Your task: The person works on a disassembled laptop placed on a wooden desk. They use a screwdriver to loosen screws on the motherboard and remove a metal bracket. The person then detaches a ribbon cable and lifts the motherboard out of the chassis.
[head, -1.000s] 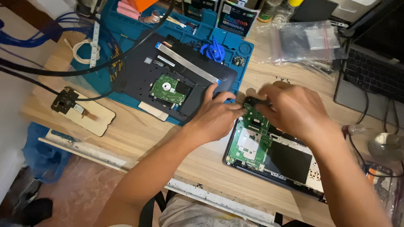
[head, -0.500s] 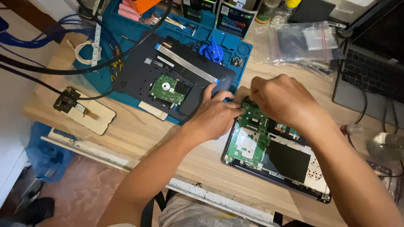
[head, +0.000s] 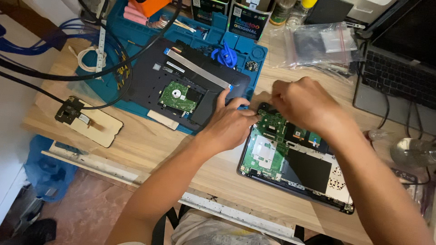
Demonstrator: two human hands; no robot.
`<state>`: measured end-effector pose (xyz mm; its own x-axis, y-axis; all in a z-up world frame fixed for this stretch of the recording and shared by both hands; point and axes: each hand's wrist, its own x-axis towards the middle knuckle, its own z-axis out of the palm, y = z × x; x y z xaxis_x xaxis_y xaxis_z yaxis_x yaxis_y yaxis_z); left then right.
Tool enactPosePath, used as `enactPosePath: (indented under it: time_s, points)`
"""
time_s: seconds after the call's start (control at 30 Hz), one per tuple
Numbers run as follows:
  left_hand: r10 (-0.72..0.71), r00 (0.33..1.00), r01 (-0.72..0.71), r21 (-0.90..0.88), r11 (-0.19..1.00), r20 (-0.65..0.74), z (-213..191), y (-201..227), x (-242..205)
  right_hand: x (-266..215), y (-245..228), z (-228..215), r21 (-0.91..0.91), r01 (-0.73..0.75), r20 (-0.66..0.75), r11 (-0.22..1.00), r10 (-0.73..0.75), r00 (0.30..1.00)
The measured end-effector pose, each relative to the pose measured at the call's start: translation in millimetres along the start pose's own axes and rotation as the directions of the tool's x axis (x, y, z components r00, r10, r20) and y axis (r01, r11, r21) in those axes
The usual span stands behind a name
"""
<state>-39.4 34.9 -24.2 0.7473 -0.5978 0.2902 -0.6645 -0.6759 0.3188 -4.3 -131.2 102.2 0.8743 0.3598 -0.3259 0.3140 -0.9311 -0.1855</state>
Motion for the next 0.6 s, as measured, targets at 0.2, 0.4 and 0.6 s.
enactPosePath:
  time_s: [0.2, 0.4, 0.6]
  points:
    - [-0.009, 1.000, 0.009, -0.007, 1.000, -0.020, 5.1, -1.2, -0.7, -15.3, -26.2, -20.9, 0.066, -0.036, 0.010, 0.997, 0.035, 0.999]
    - [0.006, 1.000, -0.006, -0.011, 1.000, -0.022, -4.3, 2.5, -0.8, -6.3, -13.8, -13.3, 0.067, 0.047, -0.006, 0.997, -0.047, 0.999]
    - [0.003, 1.000, -0.004, -0.042, 0.999, -0.018, -1.2, -0.3, -1.3, -9.8, -17.1, -16.7, 0.045, -0.015, 0.006, 0.999, 0.014, 1.000]
